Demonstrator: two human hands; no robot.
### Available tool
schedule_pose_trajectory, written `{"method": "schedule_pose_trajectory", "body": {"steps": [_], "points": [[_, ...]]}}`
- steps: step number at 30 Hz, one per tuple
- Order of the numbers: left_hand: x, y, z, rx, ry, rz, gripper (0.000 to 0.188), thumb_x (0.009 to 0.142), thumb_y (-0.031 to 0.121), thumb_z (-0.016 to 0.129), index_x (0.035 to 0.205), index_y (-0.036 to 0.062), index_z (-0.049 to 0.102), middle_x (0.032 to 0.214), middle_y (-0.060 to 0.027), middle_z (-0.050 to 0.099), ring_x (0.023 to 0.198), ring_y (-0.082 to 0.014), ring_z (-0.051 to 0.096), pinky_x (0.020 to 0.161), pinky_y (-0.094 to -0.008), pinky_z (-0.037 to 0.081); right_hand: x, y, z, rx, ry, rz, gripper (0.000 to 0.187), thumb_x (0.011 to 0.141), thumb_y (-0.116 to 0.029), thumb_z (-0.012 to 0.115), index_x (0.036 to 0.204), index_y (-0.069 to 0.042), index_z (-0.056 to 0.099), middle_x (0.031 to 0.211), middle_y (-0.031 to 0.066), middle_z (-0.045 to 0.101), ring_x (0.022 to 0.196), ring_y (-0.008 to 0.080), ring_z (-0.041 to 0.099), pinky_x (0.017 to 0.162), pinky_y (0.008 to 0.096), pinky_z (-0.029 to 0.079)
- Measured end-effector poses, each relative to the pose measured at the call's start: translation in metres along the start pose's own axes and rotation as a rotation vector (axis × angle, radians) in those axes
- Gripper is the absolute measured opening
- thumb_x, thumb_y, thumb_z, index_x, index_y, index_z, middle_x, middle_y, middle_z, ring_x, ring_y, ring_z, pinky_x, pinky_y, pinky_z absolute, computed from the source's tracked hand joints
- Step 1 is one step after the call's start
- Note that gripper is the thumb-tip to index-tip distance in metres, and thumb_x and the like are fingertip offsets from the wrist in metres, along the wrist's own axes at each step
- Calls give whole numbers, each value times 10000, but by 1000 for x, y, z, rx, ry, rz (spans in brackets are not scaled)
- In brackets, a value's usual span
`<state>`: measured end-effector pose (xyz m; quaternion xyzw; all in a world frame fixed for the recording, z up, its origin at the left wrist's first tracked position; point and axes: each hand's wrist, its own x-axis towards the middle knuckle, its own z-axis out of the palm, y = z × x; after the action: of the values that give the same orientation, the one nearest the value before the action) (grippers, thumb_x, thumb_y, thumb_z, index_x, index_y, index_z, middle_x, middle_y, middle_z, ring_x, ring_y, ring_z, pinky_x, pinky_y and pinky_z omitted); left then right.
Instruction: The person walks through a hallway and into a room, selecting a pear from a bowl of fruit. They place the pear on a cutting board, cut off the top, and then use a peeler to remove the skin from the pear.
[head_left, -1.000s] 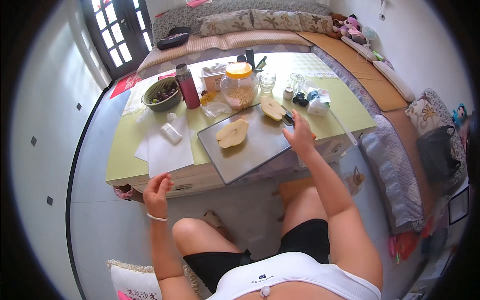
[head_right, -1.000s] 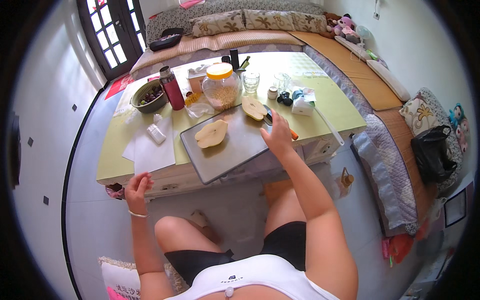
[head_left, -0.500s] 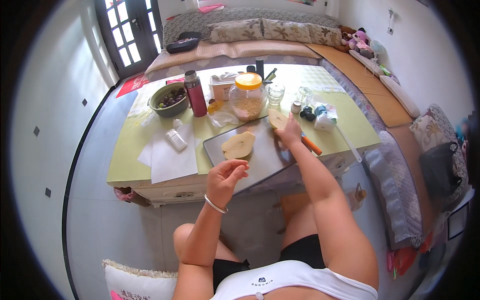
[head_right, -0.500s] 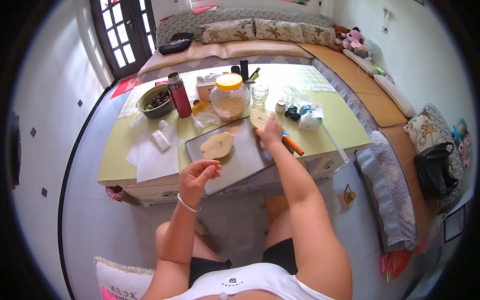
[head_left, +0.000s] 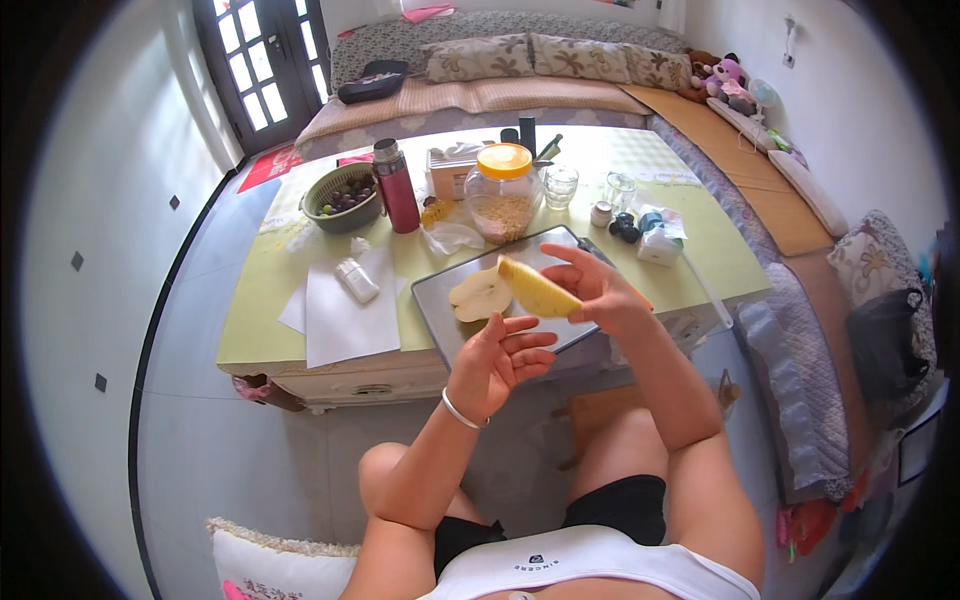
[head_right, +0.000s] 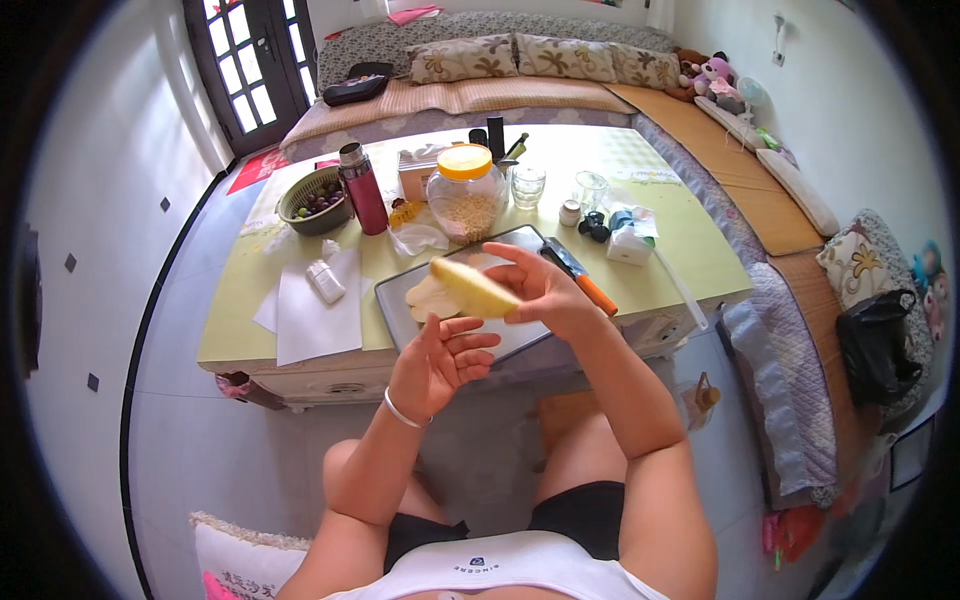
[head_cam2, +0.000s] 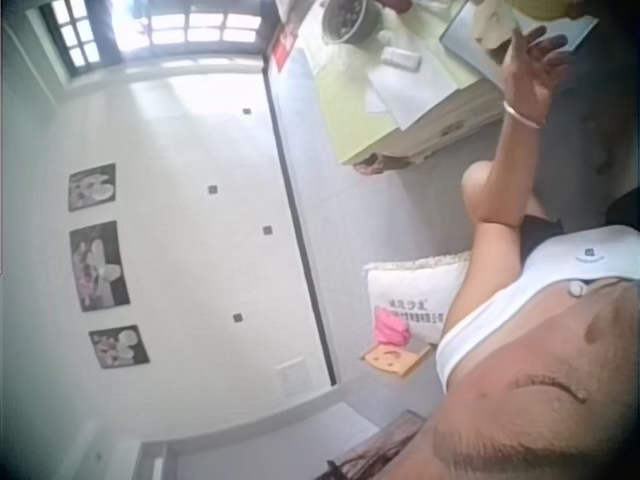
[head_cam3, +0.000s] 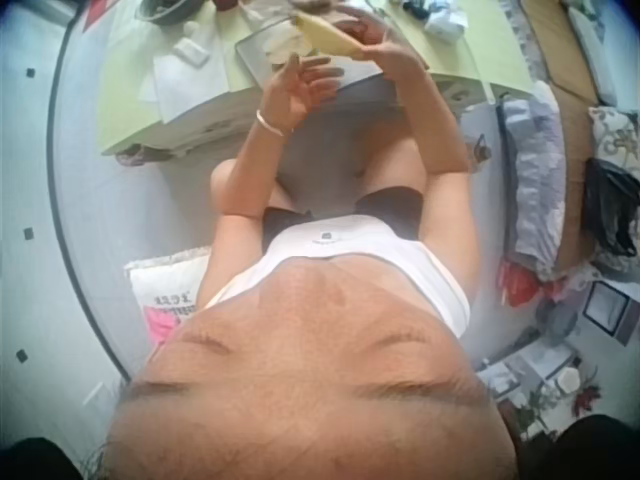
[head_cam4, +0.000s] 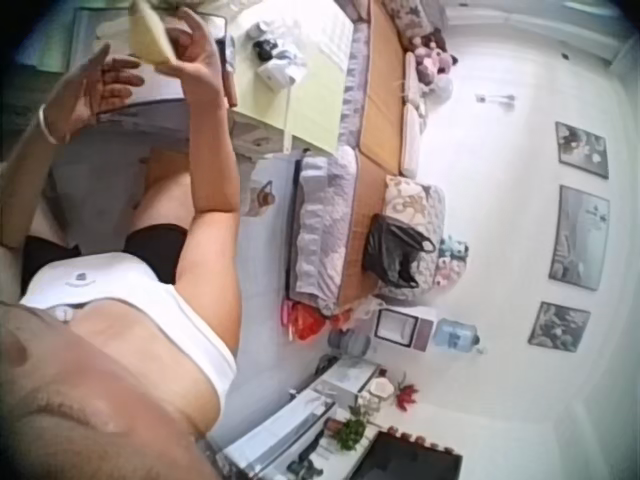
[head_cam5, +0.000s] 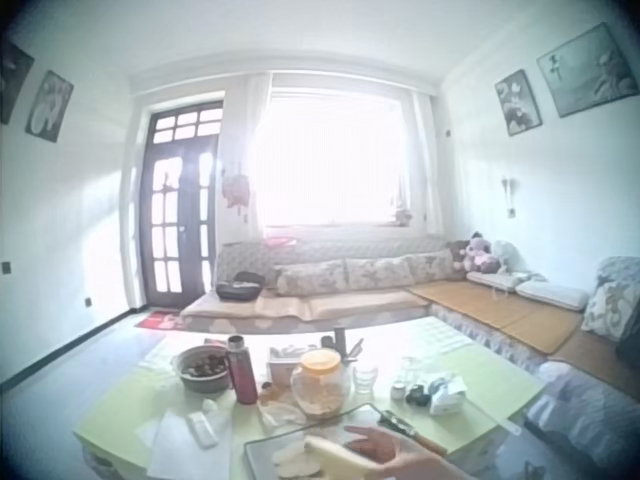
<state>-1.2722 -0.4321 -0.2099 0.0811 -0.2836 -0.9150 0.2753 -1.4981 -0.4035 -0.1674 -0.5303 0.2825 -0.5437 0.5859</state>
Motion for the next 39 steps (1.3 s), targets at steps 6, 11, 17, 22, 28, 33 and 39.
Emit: {"method": "schedule_pose_trajectory", "body": {"steps": [6,11,17,22,28,33,39], "points": [[-50,-7,51,323,-194,297,687,899,481,592,1365,11,408,1348,-148,507,1153,-306,586,934,-436,515,-16,-68,80,-240,-326,-34,1066,566,-111,887,1466,-15,324,1257,130,578,1207,217,522,1028,351,390],[-81,-16,85,383,-74,299,695,888,463,611,1373,14,396,1344,-151,509,1153,-301,586,932,-435,517,-16,-99,113,-400,-694,-191,972,639,-122,839,1453,27,329,1289,167,565,1155,277,551,979,361,414],[-97,-16,103,298,23,283,708,874,441,634,1383,18,383,1340,-155,510,1154,-295,585,929,-434,520,-4,-97,138,-279,-850,-298,791,782,-174,765,1394,125,363,1340,270,499,1030,351,585,902,394,456],[-103,-16,104,262,52,283,721,863,423,654,1392,21,372,1337,-158,512,1155,-290,585,926,-433,522,2,-90,147,-226,-862,-306,775,799,-197,748,1375,155,367,1343,290,488,1048,372,578,900,402,458],[-110,-13,104,254,76,279,740,850,402,677,1402,25,358,1333,-161,513,1156,-284,584,924,-431,525,7,-88,152,-200,-877,-278,794,785,-198,763,1375,157,368,1347,290,487,1072,366,578,910,395,455],[-115,-9,102,244,109,279,758,839,384,697,1410,28,347,1330,-164,514,1156,-279,584,921,-430,527,14,-79,153,-211,-911,-326,911,721,-180,808,1439,70,307,1273,205,547,1084,331,576,924,390,442],[-116,-4,103,229,130,267,782,825,363,720,1420,32,334,1326,-168,516,1157,-273,583,918,-429,530,13,-71,151,-77,-885,-203,1061,631,-163,873,1481,16,263,1246,152,586,1143,278,567,975,366,423]]}}
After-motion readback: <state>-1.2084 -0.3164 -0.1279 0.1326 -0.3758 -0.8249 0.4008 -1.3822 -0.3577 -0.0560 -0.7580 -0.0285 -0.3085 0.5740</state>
